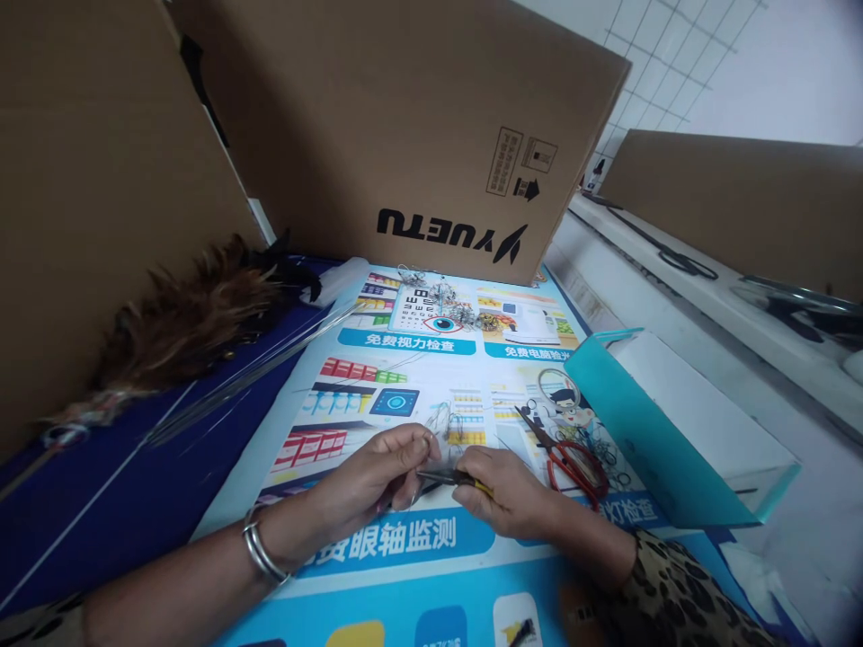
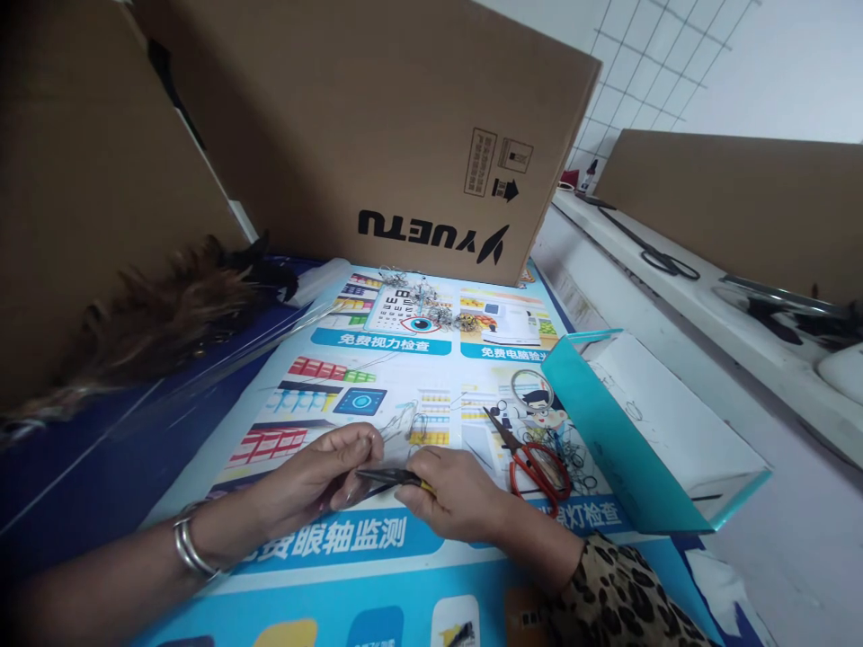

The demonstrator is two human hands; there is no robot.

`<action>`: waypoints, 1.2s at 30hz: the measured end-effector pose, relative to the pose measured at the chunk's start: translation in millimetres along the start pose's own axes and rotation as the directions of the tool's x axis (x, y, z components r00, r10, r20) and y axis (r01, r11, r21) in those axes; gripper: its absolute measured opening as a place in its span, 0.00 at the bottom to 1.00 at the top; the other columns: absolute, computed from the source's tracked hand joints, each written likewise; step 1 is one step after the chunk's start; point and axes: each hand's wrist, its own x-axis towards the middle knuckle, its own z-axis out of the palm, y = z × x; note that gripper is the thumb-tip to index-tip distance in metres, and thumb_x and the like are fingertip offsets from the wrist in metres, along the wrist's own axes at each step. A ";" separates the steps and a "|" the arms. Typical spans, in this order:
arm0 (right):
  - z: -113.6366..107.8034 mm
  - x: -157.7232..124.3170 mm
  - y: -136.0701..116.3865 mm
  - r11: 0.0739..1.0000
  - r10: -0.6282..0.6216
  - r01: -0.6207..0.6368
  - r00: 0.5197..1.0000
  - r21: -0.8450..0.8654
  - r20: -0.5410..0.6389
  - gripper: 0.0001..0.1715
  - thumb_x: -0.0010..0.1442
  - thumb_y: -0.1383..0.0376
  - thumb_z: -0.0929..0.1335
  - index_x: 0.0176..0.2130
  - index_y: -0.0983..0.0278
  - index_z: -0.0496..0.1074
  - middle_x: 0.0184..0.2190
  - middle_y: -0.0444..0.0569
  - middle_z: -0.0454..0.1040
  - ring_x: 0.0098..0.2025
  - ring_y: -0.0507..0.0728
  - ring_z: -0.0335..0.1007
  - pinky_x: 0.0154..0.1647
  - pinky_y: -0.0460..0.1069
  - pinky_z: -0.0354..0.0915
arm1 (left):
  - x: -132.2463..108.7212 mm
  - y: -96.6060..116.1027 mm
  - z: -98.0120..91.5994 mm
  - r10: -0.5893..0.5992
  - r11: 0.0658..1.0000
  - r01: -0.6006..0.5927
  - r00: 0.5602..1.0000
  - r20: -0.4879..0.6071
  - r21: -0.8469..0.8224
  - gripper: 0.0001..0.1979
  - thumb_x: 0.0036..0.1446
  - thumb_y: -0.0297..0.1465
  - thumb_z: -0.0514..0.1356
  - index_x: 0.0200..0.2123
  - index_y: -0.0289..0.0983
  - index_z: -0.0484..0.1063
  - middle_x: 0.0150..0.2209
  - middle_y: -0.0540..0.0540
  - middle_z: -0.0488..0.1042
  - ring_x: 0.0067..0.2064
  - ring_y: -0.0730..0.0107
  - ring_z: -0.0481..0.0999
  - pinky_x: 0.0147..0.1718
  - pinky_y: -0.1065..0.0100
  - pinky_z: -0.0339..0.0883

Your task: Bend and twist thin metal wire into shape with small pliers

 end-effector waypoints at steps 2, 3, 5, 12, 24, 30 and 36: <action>0.3 0.0 0.1 1.000 -0.002 0.002 1.000 0.008 0.001 0.14 0.63 0.56 0.56 0.35 0.63 0.61 0.31 0.47 0.66 0.33 0.53 0.62 0.33 0.46 0.56 | 0.0 -0.9 -1.0 -0.011 1.000 0.011 1.000 0.010 -0.010 0.13 0.59 0.40 0.53 0.30 0.37 0.68 0.11 0.54 0.64 0.13 0.81 0.54 0.15 0.76 0.42; 0.5 0.0 0.2 1.000 -0.001 0.001 1.000 0.012 -0.001 0.14 0.63 0.56 0.56 0.36 0.63 0.61 0.31 0.47 0.66 0.33 0.53 0.62 0.33 0.46 0.56 | 0.0 -1.1 -1.2 -0.015 1.000 0.015 1.000 0.011 -0.015 0.13 0.59 0.40 0.53 0.30 0.37 0.68 0.11 0.54 0.64 0.13 0.81 0.54 0.15 0.76 0.41; 0.8 0.0 0.2 1.000 0.002 -0.002 1.000 0.021 -0.012 0.15 0.63 0.55 0.56 0.36 0.63 0.61 0.32 0.47 0.66 0.34 0.53 0.62 0.34 0.46 0.57 | -0.1 -0.9 -0.6 -0.017 0.999 0.017 1.000 0.009 -0.027 0.14 0.60 0.40 0.52 0.29 0.36 0.68 0.11 0.54 0.63 0.13 0.81 0.54 0.15 0.76 0.42; 5.5 0.9 -0.8 0.999 0.012 -0.010 0.998 0.032 -0.057 0.16 0.63 0.55 0.56 0.39 0.63 0.62 0.35 0.49 0.67 0.36 0.55 0.63 0.36 0.48 0.58 | -0.5 -1.2 7.7 0.022 0.992 -0.023 1.000 -0.010 -0.125 0.14 0.61 0.40 0.52 0.31 0.36 0.67 0.11 0.55 0.61 0.15 0.81 0.52 0.17 0.77 0.44; 11.1 0.0 -9.0 0.999 -0.025 0.028 0.995 0.033 -0.097 0.15 0.63 0.56 0.55 0.36 0.63 0.61 0.31 0.47 0.65 0.31 0.54 0.60 0.31 0.47 0.56 | -6.9 -1.5 21.5 -0.005 0.963 0.021 0.998 0.059 -0.269 0.14 0.59 0.39 0.53 0.28 0.36 0.67 0.12 0.57 0.56 0.15 0.81 0.48 0.16 0.76 0.44; 10.6 -0.6 -9.0 0.998 -0.043 0.046 0.995 0.038 -0.093 0.15 0.64 0.56 0.55 0.35 0.63 0.60 0.30 0.47 0.65 0.31 0.53 0.60 0.31 0.47 0.56 | -8.1 -1.7 21.2 -0.019 0.969 0.034 0.998 0.065 -0.245 0.14 0.58 0.40 0.55 0.27 0.36 0.66 0.12 0.57 0.56 0.14 0.82 0.47 0.15 0.76 0.45; 10.4 1.6 -8.5 0.991 0.112 -0.103 0.988 0.087 -0.108 0.12 0.63 0.57 0.58 0.34 0.63 0.61 0.31 0.46 0.65 0.32 0.53 0.61 0.31 0.46 0.56 | -5.6 -1.5 14.0 0.113 0.991 -0.125 0.966 -0.233 -0.037 0.12 0.59 0.40 0.55 0.33 0.37 0.68 0.14 0.56 0.61 0.16 0.81 0.54 0.16 0.79 0.47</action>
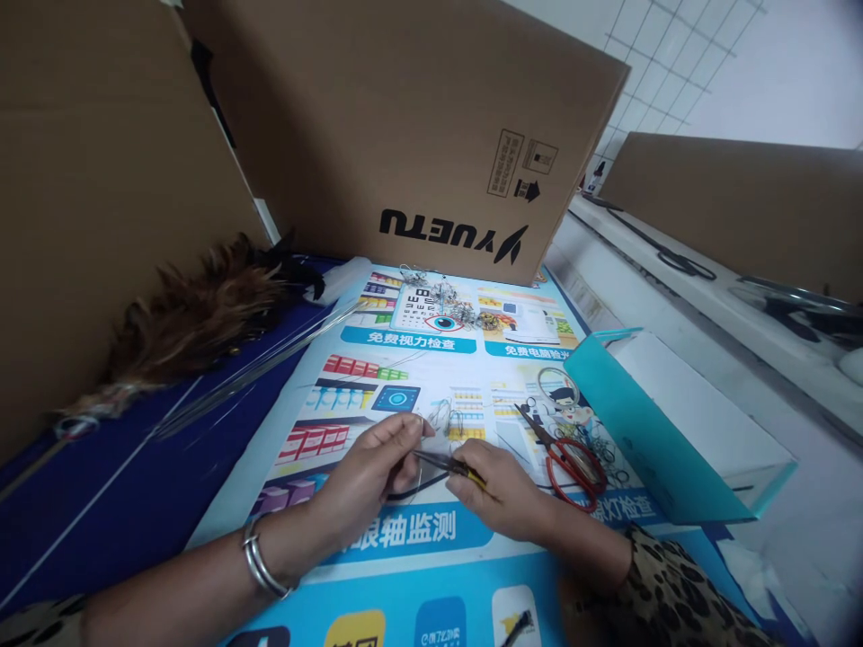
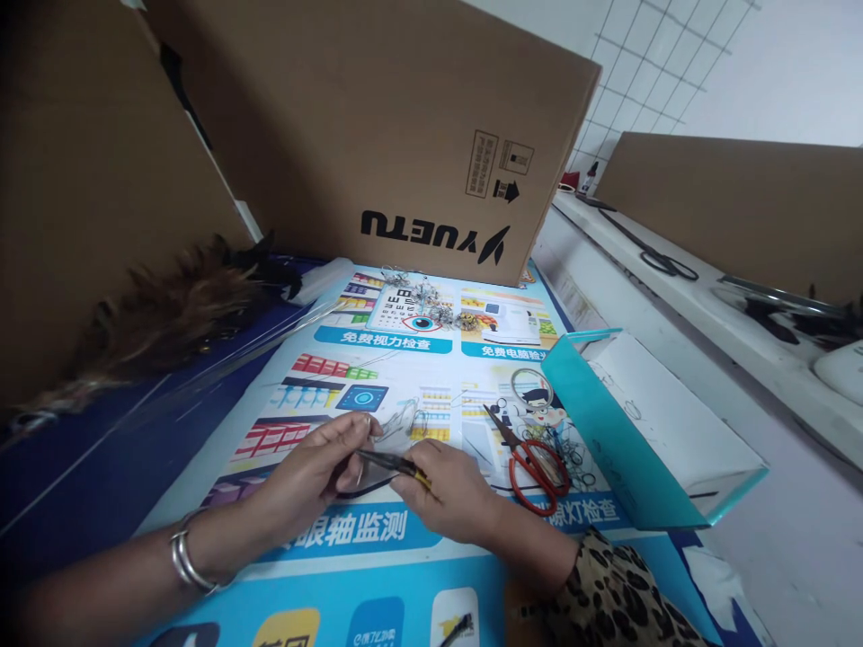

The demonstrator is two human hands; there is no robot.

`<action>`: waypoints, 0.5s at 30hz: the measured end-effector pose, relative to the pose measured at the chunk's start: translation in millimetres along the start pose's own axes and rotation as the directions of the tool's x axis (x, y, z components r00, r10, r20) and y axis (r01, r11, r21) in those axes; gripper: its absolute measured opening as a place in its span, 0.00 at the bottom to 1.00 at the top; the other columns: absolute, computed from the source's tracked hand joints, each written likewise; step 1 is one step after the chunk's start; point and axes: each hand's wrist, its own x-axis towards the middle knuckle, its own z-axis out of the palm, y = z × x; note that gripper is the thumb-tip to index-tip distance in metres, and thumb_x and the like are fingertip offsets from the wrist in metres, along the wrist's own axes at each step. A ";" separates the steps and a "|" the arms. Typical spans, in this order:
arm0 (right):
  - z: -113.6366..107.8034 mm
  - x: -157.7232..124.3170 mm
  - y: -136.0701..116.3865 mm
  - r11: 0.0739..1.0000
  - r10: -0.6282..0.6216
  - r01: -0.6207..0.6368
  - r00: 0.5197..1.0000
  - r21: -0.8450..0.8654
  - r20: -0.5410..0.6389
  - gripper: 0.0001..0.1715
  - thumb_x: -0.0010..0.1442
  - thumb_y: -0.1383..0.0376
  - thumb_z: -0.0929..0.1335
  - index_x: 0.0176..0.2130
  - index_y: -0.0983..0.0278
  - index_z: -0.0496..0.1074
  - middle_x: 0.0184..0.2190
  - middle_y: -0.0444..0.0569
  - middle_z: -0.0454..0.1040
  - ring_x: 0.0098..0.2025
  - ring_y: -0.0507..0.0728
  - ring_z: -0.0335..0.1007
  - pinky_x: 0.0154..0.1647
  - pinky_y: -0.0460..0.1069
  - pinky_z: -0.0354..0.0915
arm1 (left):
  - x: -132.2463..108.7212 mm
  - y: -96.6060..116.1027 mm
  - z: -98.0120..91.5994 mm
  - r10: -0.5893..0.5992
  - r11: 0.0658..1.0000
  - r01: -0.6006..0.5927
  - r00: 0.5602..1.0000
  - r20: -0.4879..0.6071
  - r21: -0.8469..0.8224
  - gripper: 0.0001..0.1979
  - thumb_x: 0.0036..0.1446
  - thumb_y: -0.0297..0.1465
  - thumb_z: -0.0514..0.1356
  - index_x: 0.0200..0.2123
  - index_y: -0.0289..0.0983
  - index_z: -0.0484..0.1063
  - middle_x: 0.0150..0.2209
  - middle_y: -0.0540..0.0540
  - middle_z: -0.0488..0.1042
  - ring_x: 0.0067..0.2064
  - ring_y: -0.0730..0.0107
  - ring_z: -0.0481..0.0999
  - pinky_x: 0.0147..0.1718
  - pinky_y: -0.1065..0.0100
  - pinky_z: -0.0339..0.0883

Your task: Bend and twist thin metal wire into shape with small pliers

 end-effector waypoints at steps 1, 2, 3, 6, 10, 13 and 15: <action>-0.1 0.5 -0.5 0.999 0.043 -0.043 0.999 0.002 -0.016 0.11 0.62 0.58 0.59 0.34 0.63 0.61 0.31 0.46 0.66 0.32 0.52 0.61 0.31 0.45 0.55 | 0.1 0.7 -0.3 0.035 0.999 -0.034 0.998 -0.053 0.032 0.11 0.58 0.39 0.55 0.33 0.37 0.68 0.16 0.56 0.63 0.17 0.81 0.57 0.17 0.79 0.49; -0.5 0.9 -1.2 0.996 0.084 -0.084 0.996 0.006 -0.025 0.10 0.61 0.58 0.60 0.33 0.63 0.61 0.31 0.45 0.66 0.32 0.52 0.61 0.30 0.45 0.55 | 0.1 1.3 -0.2 0.061 0.997 -0.057 0.994 -0.088 0.053 0.10 0.58 0.39 0.56 0.33 0.37 0.68 0.18 0.55 0.65 0.19 0.81 0.59 0.18 0.79 0.51; -1.1 1.1 -1.9 0.992 0.123 -0.122 0.992 0.009 -0.027 0.10 0.60 0.58 0.61 0.33 0.63 0.61 0.31 0.45 0.66 0.32 0.52 0.61 0.30 0.45 0.55 | 0.0 1.8 0.0 0.080 0.995 -0.073 0.991 -0.105 0.066 0.10 0.58 0.38 0.56 0.33 0.37 0.67 0.20 0.54 0.66 0.20 0.81 0.60 0.19 0.78 0.52; -4.7 1.1 -3.4 0.978 0.210 -0.210 0.978 0.003 -0.007 0.09 0.59 0.59 0.63 0.33 0.62 0.62 0.31 0.45 0.67 0.32 0.52 0.62 0.29 0.45 0.54 | -0.4 2.7 1.1 0.098 0.993 -0.089 0.989 -0.110 0.080 0.10 0.58 0.38 0.56 0.34 0.37 0.67 0.23 0.53 0.68 0.22 0.79 0.63 0.20 0.77 0.55; -9.9 -0.3 -1.2 0.969 0.249 -0.249 0.969 -0.007 0.003 0.09 0.59 0.59 0.63 0.31 0.62 0.62 0.30 0.44 0.68 0.31 0.52 0.62 0.28 0.45 0.52 | 0.2 3.5 1.2 0.085 0.994 -0.077 0.992 -0.093 0.080 0.09 0.59 0.38 0.55 0.34 0.38 0.66 0.23 0.53 0.69 0.21 0.79 0.63 0.21 0.76 0.56; -10.8 -0.3 2.3 0.966 0.255 -0.254 0.967 0.044 -0.009 0.09 0.59 0.59 0.62 0.31 0.63 0.62 0.29 0.43 0.67 0.30 0.51 0.61 0.28 0.44 0.52 | 1.1 3.8 0.2 0.090 0.993 -0.081 0.991 -0.096 0.085 0.09 0.59 0.38 0.55 0.33 0.38 0.65 0.23 0.53 0.69 0.21 0.79 0.63 0.22 0.77 0.57; -9.4 0.7 3.4 0.955 0.277 -0.270 0.960 0.124 -0.048 0.09 0.60 0.59 0.62 0.33 0.63 0.63 0.28 0.43 0.67 0.30 0.51 0.61 0.28 0.44 0.54 | 1.4 3.4 0.0 0.097 0.992 -0.088 0.990 -0.104 0.088 0.09 0.59 0.38 0.55 0.32 0.37 0.66 0.25 0.52 0.70 0.23 0.78 0.65 0.22 0.76 0.58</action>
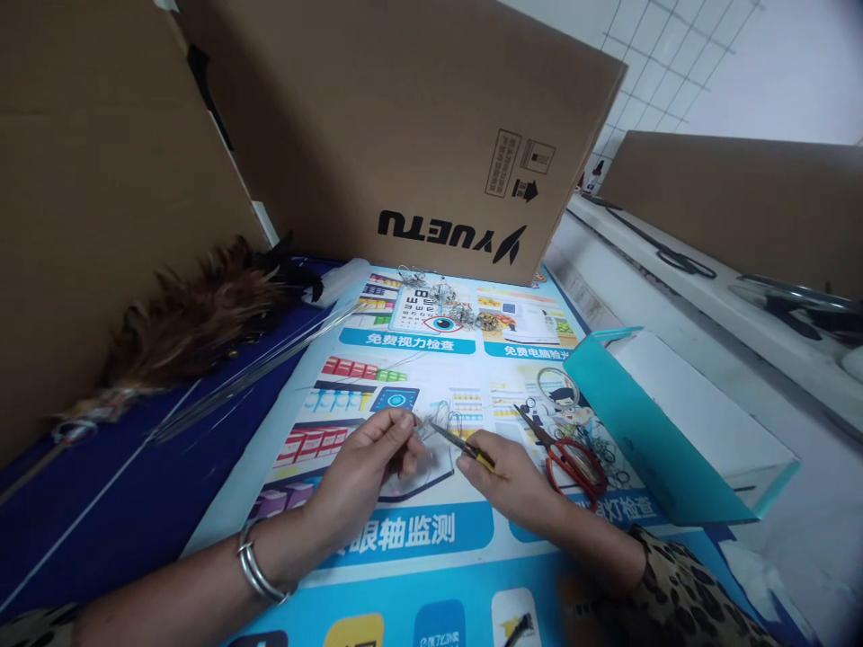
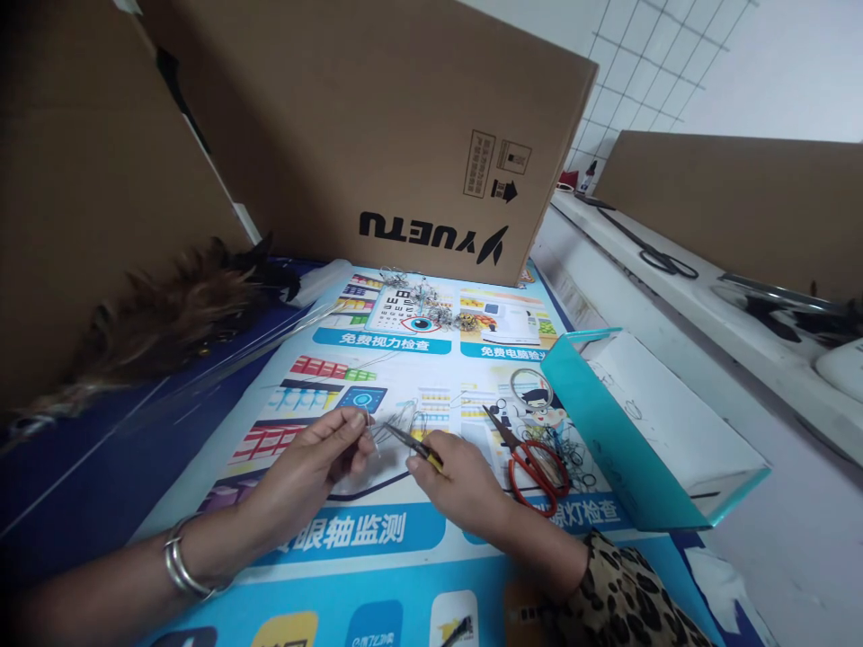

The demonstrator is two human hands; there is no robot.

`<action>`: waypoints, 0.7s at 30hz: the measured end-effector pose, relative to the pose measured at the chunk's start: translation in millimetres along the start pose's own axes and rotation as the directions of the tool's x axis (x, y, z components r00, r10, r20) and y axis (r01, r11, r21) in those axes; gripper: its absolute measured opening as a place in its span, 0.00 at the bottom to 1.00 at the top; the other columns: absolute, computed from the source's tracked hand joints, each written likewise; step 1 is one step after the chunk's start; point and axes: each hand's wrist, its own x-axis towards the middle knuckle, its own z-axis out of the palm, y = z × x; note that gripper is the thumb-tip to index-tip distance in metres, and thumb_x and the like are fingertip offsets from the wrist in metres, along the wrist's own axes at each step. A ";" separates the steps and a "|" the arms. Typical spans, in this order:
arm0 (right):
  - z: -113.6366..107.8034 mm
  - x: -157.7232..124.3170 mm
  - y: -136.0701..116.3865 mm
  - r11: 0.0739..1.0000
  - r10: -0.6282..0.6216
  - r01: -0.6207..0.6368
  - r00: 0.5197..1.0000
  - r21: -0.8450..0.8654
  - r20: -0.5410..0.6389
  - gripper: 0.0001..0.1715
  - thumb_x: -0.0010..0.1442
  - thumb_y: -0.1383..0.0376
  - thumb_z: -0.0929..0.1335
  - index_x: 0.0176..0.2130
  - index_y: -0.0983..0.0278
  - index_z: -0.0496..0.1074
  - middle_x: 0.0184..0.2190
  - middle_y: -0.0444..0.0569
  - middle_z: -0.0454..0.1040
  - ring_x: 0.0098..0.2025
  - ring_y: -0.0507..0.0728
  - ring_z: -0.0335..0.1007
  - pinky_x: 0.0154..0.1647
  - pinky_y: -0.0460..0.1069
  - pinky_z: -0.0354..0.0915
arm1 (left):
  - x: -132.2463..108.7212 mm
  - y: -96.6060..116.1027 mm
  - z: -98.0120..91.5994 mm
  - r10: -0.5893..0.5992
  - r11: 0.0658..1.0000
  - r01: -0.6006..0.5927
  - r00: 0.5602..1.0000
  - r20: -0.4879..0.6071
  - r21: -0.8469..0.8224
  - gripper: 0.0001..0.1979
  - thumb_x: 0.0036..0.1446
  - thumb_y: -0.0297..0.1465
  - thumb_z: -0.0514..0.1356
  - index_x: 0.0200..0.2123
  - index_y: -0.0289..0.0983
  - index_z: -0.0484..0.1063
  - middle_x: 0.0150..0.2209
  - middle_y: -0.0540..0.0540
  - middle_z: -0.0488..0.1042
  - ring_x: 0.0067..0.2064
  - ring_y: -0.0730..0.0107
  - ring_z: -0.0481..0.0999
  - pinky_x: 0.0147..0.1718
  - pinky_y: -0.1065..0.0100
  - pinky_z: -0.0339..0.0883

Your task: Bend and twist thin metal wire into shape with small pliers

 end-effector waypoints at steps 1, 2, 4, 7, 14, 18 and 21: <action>1.5 0.7 -0.3 0.999 0.014 -0.013 1.000 0.053 -0.022 0.09 0.60 0.59 0.62 0.34 0.63 0.64 0.29 0.43 0.67 0.31 0.51 0.61 0.29 0.44 0.54 | -0.2 -0.4 0.2 -0.002 1.000 0.002 1.000 -0.002 -0.002 0.10 0.58 0.38 0.55 0.32 0.37 0.66 0.25 0.52 0.71 0.23 0.78 0.65 0.22 0.76 0.58; 3.4 1.2 -1.0 0.993 0.025 -0.021 0.999 0.112 -0.036 0.09 0.59 0.59 0.63 0.35 0.63 0.64 0.29 0.43 0.67 0.31 0.51 0.61 0.29 0.44 0.56 | -0.6 -0.9 0.7 -0.008 1.000 0.008 1.000 0.000 -0.007 0.10 0.58 0.38 0.55 0.32 0.37 0.66 0.25 0.51 0.71 0.23 0.77 0.66 0.22 0.76 0.58; 8.4 2.0 -3.5 0.976 0.025 -0.015 0.999 0.215 -0.044 0.10 0.58 0.59 0.64 0.36 0.63 0.64 0.31 0.42 0.67 0.32 0.51 0.62 0.31 0.43 0.57 | -1.9 -2.3 2.3 -0.020 1.000 0.020 1.000 0.008 -0.020 0.10 0.58 0.38 0.56 0.31 0.36 0.67 0.25 0.51 0.71 0.24 0.77 0.66 0.23 0.75 0.59; 16.4 2.3 -6.9 0.965 0.012 0.001 0.999 0.264 -0.050 0.10 0.54 0.61 0.66 0.36 0.63 0.65 0.31 0.42 0.68 0.33 0.51 0.63 0.32 0.43 0.58 | -4.3 -5.6 5.1 -0.045 0.999 0.046 0.998 0.035 -0.020 0.11 0.58 0.38 0.56 0.31 0.36 0.67 0.25 0.50 0.71 0.25 0.76 0.68 0.26 0.74 0.61; 19.4 4.4 -1.7 0.939 0.058 -0.027 0.995 0.342 -0.082 0.04 0.54 0.66 0.65 0.33 0.64 0.66 0.28 0.41 0.67 0.31 0.50 0.61 0.31 0.43 0.59 | -5.0 -9.1 3.7 -0.137 0.991 0.135 0.984 0.112 0.020 0.09 0.57 0.36 0.58 0.33 0.36 0.66 0.30 0.48 0.76 0.28 0.75 0.72 0.31 0.71 0.64; 16.7 5.9 1.0 0.899 0.097 -0.057 0.993 0.435 -0.070 0.06 0.53 0.65 0.66 0.33 0.65 0.66 0.27 0.41 0.65 0.30 0.49 0.60 0.30 0.43 0.58 | -2.4 -6.8 -1.5 -0.209 0.977 0.198 0.968 0.142 0.084 0.10 0.54 0.36 0.60 0.32 0.35 0.68 0.30 0.48 0.76 0.31 0.73 0.74 0.35 0.70 0.65; 14.4 6.6 1.6 0.886 0.090 -0.051 0.994 0.461 -0.064 0.07 0.53 0.63 0.67 0.32 0.65 0.66 0.26 0.40 0.64 0.29 0.49 0.59 0.30 0.43 0.58 | -0.8 -5.6 -4.9 -0.240 0.967 0.223 0.960 0.144 0.124 0.10 0.52 0.36 0.62 0.33 0.35 0.69 0.28 0.49 0.76 0.28 0.74 0.73 0.33 0.71 0.65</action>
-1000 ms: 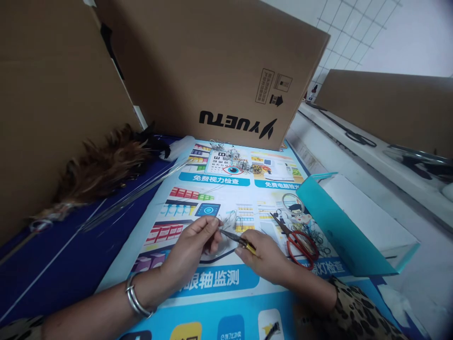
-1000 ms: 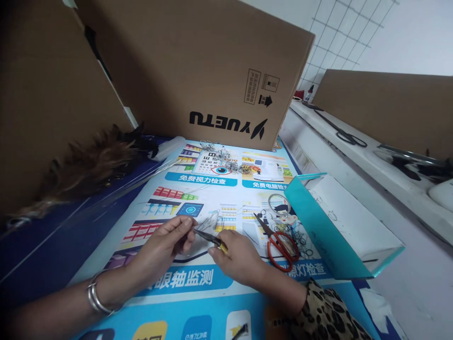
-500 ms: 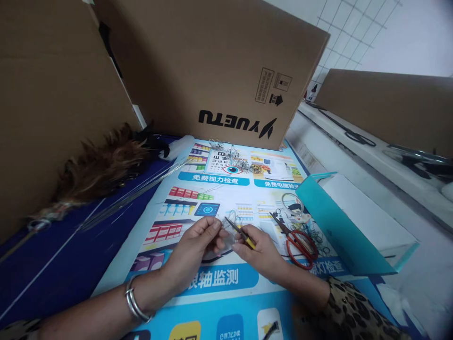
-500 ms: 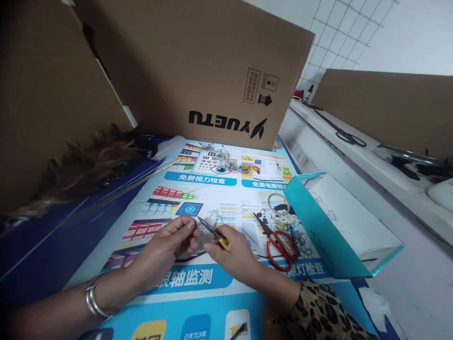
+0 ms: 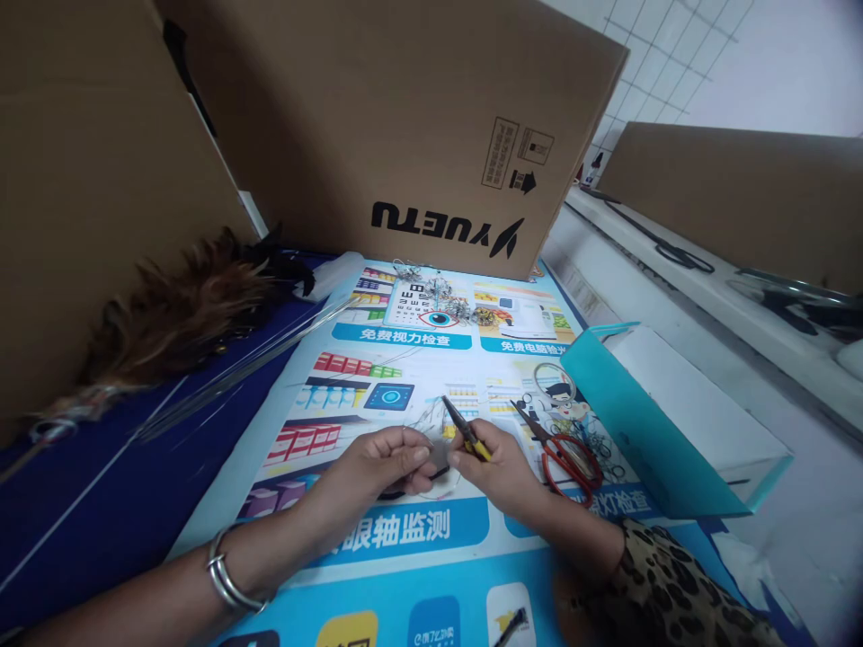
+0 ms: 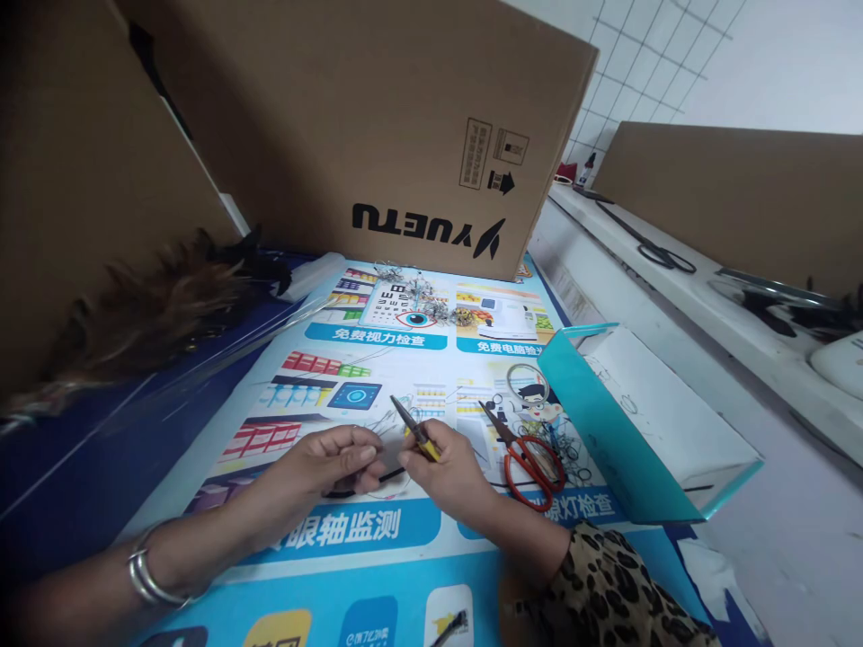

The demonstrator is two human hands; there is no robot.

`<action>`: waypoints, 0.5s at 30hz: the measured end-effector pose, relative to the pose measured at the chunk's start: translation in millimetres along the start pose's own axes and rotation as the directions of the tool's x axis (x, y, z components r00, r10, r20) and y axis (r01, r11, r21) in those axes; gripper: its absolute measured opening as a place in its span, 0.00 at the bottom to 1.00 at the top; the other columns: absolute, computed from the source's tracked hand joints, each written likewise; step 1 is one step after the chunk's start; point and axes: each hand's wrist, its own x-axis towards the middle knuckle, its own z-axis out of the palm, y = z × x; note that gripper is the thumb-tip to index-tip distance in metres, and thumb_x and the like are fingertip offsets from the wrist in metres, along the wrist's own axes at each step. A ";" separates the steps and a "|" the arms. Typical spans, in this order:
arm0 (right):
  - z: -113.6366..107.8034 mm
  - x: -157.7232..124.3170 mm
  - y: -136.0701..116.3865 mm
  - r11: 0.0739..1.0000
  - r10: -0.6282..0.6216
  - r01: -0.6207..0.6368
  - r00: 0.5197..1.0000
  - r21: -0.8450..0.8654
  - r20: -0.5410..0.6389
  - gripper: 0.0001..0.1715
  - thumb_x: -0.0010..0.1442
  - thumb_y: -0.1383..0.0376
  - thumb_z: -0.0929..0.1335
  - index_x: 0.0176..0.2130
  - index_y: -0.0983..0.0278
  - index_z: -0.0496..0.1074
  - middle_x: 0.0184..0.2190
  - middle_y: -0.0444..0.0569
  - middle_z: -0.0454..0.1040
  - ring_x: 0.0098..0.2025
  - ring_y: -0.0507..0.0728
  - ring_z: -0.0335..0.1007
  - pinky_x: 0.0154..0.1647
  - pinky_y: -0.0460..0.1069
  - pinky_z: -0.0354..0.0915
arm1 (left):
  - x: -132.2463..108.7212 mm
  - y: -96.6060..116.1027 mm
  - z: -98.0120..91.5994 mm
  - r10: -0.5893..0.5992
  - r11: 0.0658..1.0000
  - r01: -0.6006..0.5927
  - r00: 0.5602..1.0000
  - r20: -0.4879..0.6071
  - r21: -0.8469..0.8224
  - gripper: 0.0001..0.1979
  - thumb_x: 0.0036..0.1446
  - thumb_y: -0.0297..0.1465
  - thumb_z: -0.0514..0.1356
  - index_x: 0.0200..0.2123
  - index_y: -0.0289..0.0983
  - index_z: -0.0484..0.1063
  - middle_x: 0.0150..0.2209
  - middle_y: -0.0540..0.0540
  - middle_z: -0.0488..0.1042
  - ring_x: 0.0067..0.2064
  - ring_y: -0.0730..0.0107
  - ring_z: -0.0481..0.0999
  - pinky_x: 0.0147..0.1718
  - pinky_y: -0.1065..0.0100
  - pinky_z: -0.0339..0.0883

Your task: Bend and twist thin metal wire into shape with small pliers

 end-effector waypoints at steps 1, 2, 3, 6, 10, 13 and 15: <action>-1.5 0.2 -0.8 1.000 -0.009 0.010 1.000 -0.015 0.027 0.08 0.53 0.62 0.67 0.33 0.65 0.66 0.26 0.40 0.63 0.28 0.49 0.58 0.29 0.43 0.57 | -0.1 0.3 -0.9 -0.003 1.000 0.003 1.000 0.003 0.019 0.11 0.52 0.36 0.62 0.33 0.35 0.69 0.27 0.50 0.76 0.27 0.75 0.72 0.31 0.71 0.64; -3.8 0.4 -2.2 0.999 -0.022 0.025 0.998 -0.045 0.063 0.09 0.54 0.61 0.66 0.33 0.65 0.66 0.25 0.40 0.63 0.28 0.49 0.58 0.29 0.42 0.57 | -0.5 0.7 -1.8 -0.005 0.999 0.005 1.000 0.004 0.043 0.11 0.52 0.36 0.62 0.33 0.35 0.69 0.27 0.50 0.76 0.26 0.76 0.71 0.29 0.72 0.64; -6.8 0.7 -4.1 0.995 -0.035 0.045 0.994 -0.091 0.101 0.10 0.56 0.59 0.65 0.33 0.65 0.66 0.25 0.40 0.63 0.28 0.49 0.58 0.28 0.42 0.56 | -1.1 1.2 -2.7 -0.005 0.997 0.005 1.000 0.004 0.072 0.11 0.51 0.37 0.62 0.32 0.35 0.69 0.26 0.50 0.75 0.24 0.76 0.71 0.27 0.73 0.63; -20.8 2.5 -12.8 0.943 -0.052 0.099 0.987 -0.319 0.153 0.15 0.61 0.55 0.60 0.35 0.64 0.66 0.27 0.42 0.65 0.29 0.49 0.60 0.28 0.43 0.54 | -3.5 2.2 -6.2 -0.011 0.984 0.010 1.000 0.003 0.175 0.12 0.51 0.38 0.61 0.29 0.34 0.68 0.23 0.50 0.74 0.21 0.76 0.69 0.21 0.74 0.60; -44.2 6.0 -25.4 0.717 0.001 0.060 0.996 -0.695 0.087 0.17 0.63 0.54 0.58 0.40 0.64 0.65 0.32 0.47 0.70 0.33 0.53 0.64 0.29 0.44 0.53 | -5.7 1.2 -11.4 -0.042 0.953 0.022 0.997 0.060 0.304 0.11 0.51 0.38 0.60 0.28 0.35 0.68 0.23 0.51 0.72 0.21 0.76 0.68 0.19 0.75 0.58; -57.1 6.2 -30.6 0.505 0.086 0.058 0.989 -0.861 0.116 0.20 0.63 0.53 0.56 0.39 0.64 0.67 0.34 0.50 0.72 0.33 0.55 0.66 0.28 0.45 0.51 | -5.6 -0.6 -12.8 -0.044 0.915 0.000 0.994 0.100 0.402 0.10 0.52 0.37 0.58 0.29 0.35 0.69 0.23 0.51 0.71 0.21 0.76 0.67 0.19 0.75 0.56; -61.1 4.2 -32.3 0.403 0.130 0.103 0.977 -0.910 0.167 0.22 0.62 0.51 0.56 0.39 0.63 0.67 0.34 0.51 0.72 0.34 0.56 0.67 0.28 0.46 0.52 | -5.3 -1.6 -12.9 -0.040 0.896 -0.018 0.992 0.122 0.444 0.10 0.53 0.37 0.57 0.29 0.35 0.69 0.22 0.51 0.71 0.21 0.76 0.67 0.19 0.75 0.56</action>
